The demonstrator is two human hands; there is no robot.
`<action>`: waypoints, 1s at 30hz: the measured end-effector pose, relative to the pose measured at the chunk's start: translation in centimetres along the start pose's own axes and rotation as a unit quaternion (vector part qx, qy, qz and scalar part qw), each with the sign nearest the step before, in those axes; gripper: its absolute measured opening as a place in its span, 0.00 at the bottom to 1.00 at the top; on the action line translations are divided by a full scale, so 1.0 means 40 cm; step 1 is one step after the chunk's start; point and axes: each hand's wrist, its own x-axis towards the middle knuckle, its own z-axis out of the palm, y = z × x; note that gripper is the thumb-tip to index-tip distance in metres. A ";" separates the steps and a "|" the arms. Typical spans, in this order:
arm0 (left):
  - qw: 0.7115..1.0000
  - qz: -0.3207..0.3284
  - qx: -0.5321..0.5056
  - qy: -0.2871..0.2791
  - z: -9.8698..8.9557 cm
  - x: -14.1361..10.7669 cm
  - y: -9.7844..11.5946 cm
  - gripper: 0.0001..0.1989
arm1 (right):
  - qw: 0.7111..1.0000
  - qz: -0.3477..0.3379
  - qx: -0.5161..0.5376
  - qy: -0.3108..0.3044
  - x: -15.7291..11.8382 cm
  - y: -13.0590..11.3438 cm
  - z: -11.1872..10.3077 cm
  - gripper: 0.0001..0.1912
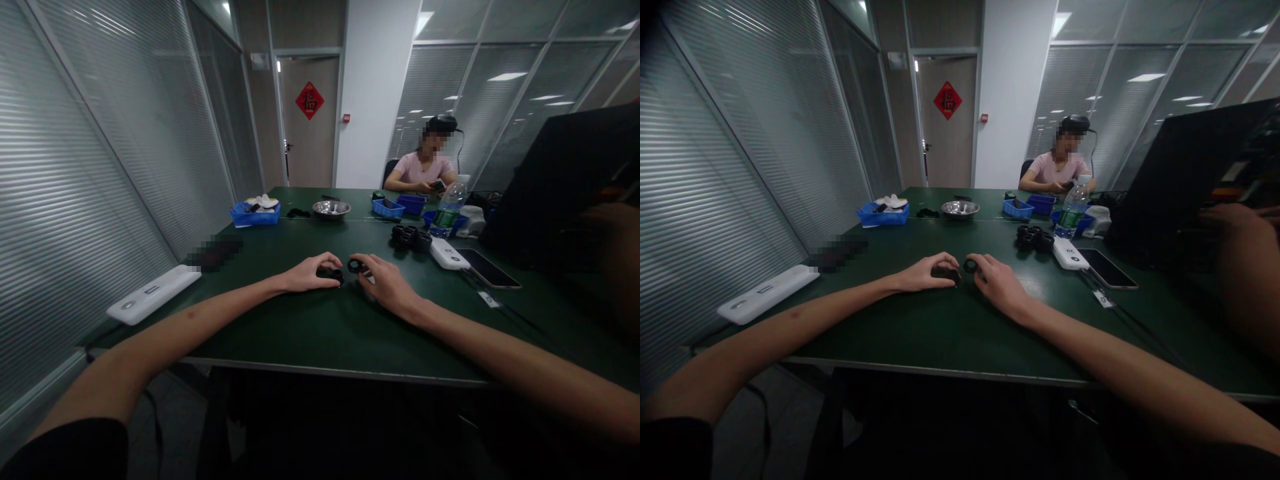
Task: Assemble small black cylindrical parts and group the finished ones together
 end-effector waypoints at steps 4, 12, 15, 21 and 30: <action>0.998 -0.022 -0.052 -0.011 0.009 0.004 0.005 0.32 | 0.999 -0.026 -0.039 -0.013 -0.005 -0.013 -0.009 0.26; 0.997 -0.017 -0.072 -0.024 0.027 0.007 0.023 0.38 | 0.984 -0.165 -0.054 -0.045 -0.012 -0.059 -0.021 0.30; 0.998 -0.019 -0.056 -0.027 0.026 0.007 0.021 0.38 | 0.972 -0.221 -0.059 -0.057 -0.010 -0.070 -0.026 0.29; 0.997 0.015 -0.047 -0.056 0.018 0.002 0.030 0.32 | 0.964 -0.251 -0.058 -0.067 -0.016 -0.070 -0.041 0.28; 0.998 0.041 0.007 -0.045 0.014 -0.002 0.048 0.28 | 0.969 -0.231 -0.038 -0.080 -0.026 -0.086 -0.048 0.28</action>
